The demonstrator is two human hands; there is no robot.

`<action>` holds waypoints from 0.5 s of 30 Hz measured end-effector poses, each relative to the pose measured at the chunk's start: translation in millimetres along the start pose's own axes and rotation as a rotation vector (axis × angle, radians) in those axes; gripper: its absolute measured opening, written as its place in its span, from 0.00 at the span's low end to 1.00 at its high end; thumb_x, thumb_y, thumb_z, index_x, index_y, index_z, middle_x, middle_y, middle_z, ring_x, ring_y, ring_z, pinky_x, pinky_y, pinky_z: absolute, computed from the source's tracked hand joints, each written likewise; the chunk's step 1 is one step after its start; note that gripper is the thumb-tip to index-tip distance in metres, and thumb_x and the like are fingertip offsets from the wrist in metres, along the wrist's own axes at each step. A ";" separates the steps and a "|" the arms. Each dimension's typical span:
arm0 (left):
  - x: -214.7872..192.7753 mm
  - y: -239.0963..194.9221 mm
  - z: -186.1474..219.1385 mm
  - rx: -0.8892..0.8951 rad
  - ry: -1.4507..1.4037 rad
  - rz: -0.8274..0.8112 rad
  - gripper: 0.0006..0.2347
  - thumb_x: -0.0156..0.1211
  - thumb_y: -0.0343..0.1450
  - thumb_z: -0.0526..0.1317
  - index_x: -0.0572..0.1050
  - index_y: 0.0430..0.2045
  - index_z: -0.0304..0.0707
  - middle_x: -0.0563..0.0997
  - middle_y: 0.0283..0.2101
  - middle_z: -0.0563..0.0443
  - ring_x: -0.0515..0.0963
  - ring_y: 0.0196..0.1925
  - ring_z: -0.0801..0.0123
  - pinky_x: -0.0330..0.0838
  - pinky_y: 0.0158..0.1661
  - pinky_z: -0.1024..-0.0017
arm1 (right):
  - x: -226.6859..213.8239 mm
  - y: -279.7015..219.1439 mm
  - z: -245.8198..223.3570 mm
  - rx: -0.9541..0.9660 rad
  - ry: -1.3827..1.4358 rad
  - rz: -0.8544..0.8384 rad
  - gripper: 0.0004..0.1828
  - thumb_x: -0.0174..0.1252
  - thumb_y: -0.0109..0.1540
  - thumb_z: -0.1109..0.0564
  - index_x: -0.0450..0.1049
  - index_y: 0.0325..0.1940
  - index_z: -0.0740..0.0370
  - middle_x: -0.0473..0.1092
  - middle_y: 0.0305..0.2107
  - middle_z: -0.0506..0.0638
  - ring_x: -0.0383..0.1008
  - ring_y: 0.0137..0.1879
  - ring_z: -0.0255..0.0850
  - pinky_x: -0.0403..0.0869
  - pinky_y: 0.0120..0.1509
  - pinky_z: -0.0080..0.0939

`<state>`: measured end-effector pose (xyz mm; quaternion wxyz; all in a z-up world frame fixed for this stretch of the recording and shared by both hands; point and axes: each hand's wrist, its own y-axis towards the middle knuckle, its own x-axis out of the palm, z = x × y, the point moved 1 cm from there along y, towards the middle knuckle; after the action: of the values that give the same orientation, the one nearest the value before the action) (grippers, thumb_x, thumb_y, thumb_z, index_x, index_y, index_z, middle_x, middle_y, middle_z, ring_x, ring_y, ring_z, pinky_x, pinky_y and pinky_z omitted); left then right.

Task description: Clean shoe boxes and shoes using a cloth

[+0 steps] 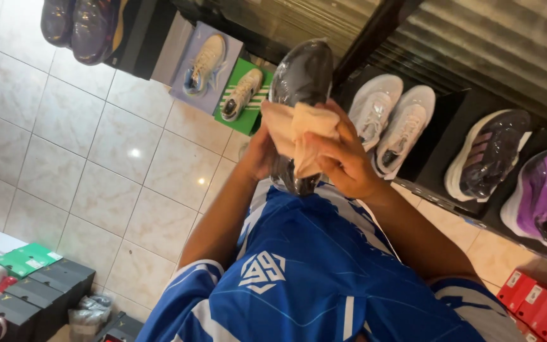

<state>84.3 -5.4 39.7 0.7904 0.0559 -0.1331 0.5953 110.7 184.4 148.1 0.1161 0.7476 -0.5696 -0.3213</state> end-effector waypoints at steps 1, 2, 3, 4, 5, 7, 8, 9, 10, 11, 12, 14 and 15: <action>-9.7 4.0 -8.1 0.001 0.024 -0.015 0.27 0.58 0.76 0.48 0.60 0.68 0.37 0.64 0.65 0.38 0.60 0.67 0.55 0.52 0.67 0.52 | 3.2 10.8 -1.5 -0.062 -0.060 -0.047 0.18 0.54 0.68 0.55 0.78 0.60 0.59 0.57 0.68 0.72 0.50 0.78 0.71 0.51 0.79 0.67; -19.2 4.9 -14.4 0.010 0.031 -0.029 0.27 0.58 0.76 0.48 0.60 0.68 0.37 0.64 0.65 0.38 0.60 0.67 0.55 0.52 0.67 0.52 | 13.0 15.8 -0.8 -0.070 -0.069 -0.035 0.18 0.54 0.68 0.55 0.78 0.60 0.59 0.57 0.68 0.72 0.50 0.78 0.71 0.51 0.79 0.67; -29.1 6.9 -20.5 0.015 0.063 -0.060 0.25 0.60 0.75 0.46 0.64 0.66 0.37 0.68 0.63 0.40 0.64 0.65 0.58 0.57 0.65 0.53 | 23.1 21.6 0.6 -0.072 -0.189 -0.064 0.12 0.57 0.66 0.55 0.79 0.51 0.58 0.60 0.67 0.69 0.54 0.76 0.71 0.51 0.78 0.70; -38.0 3.8 -27.9 0.004 0.090 -0.097 0.24 0.62 0.75 0.44 0.67 0.65 0.37 0.72 0.60 0.41 0.69 0.63 0.60 0.61 0.63 0.54 | 34.5 23.6 -0.9 -0.055 -0.310 -0.090 0.07 0.59 0.64 0.55 0.80 0.43 0.56 0.64 0.66 0.66 0.57 0.74 0.71 0.51 0.76 0.73; -55.6 6.2 -32.6 -0.002 0.093 -0.117 0.24 0.62 0.75 0.44 0.67 0.65 0.37 0.72 0.60 0.41 0.69 0.63 0.60 0.61 0.63 0.54 | 41.3 34.4 15.6 -0.044 -0.320 -0.074 0.07 0.59 0.64 0.55 0.80 0.43 0.56 0.64 0.66 0.66 0.57 0.74 0.71 0.51 0.76 0.73; -88.5 14.1 -42.9 -0.012 0.139 -0.201 0.21 0.66 0.74 0.41 0.73 0.62 0.38 0.80 0.55 0.45 0.77 0.58 0.65 0.69 0.60 0.56 | 50.5 55.3 48.7 0.166 -0.548 0.059 0.17 0.56 0.70 0.52 0.76 0.63 0.47 0.51 0.70 0.65 0.46 0.74 0.75 0.49 0.77 0.72; -83.7 18.6 6.1 -0.013 0.134 -0.222 0.21 0.66 0.74 0.41 0.73 0.62 0.38 0.80 0.55 0.45 0.77 0.58 0.65 0.69 0.60 0.56 | 52.9 75.8 48.2 0.176 -0.564 0.070 0.17 0.56 0.70 0.52 0.76 0.63 0.47 0.51 0.70 0.65 0.46 0.74 0.75 0.49 0.77 0.72; -79.4 22.9 56.0 0.045 0.173 -0.251 0.24 0.61 0.75 0.38 0.64 0.67 0.37 0.74 0.62 0.43 0.73 0.62 0.63 0.65 0.64 0.61 | 54.1 96.1 48.4 0.267 -0.514 0.160 0.19 0.53 0.72 0.57 0.70 0.68 0.54 0.44 0.72 0.64 0.43 0.76 0.71 0.48 0.79 0.72; -77.9 28.3 106.7 0.110 0.216 -0.276 0.28 0.56 0.76 0.34 0.54 0.72 0.36 0.69 0.68 0.42 0.70 0.66 0.61 0.60 0.68 0.66 | 56.7 118.8 50.2 0.348 -0.458 0.254 0.21 0.49 0.74 0.62 0.65 0.72 0.60 0.36 0.74 0.64 0.41 0.79 0.67 0.47 0.82 0.71; -91.9 34.2 89.1 0.116 0.215 -0.293 0.28 0.56 0.76 0.34 0.54 0.72 0.36 0.69 0.68 0.42 0.70 0.66 0.61 0.60 0.68 0.66 | 77.1 127.6 41.4 0.348 -0.470 0.266 0.21 0.49 0.74 0.62 0.65 0.72 0.60 0.36 0.74 0.64 0.41 0.79 0.67 0.47 0.82 0.71; -105.3 39.7 71.6 0.137 0.225 -0.195 0.25 0.60 0.75 0.39 0.62 0.68 0.35 0.72 0.62 0.39 0.72 0.64 0.59 0.63 0.65 0.60 | 96.9 136.1 32.3 0.276 -0.464 0.252 0.21 0.53 0.69 0.66 0.69 0.67 0.62 0.42 0.71 0.65 0.45 0.76 0.67 0.51 0.79 0.69; -132.4 51.4 56.1 0.155 0.232 -0.111 0.22 0.64 0.75 0.44 0.70 0.63 0.34 0.76 0.56 0.37 0.74 0.62 0.58 0.65 0.63 0.55 | 135.4 148.4 14.3 0.210 -0.468 0.246 0.21 0.57 0.64 0.70 0.73 0.62 0.64 0.47 0.69 0.65 0.50 0.73 0.66 0.56 0.77 0.66; -145.8 56.7 58.4 0.198 0.231 -0.145 0.21 0.66 0.74 0.42 0.71 0.60 0.34 0.76 0.53 0.39 0.74 0.59 0.61 0.66 0.62 0.57 | 154.8 152.0 3.7 0.118 -0.600 0.210 0.09 0.57 0.66 0.63 0.77 0.51 0.60 0.55 0.68 0.64 0.55 0.73 0.66 0.58 0.74 0.67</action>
<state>-15.7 -138.7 51.3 0.8319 0.0744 0.0224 0.5494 12.7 -7.5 173.4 -0.0683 0.5621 -0.6699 -0.4802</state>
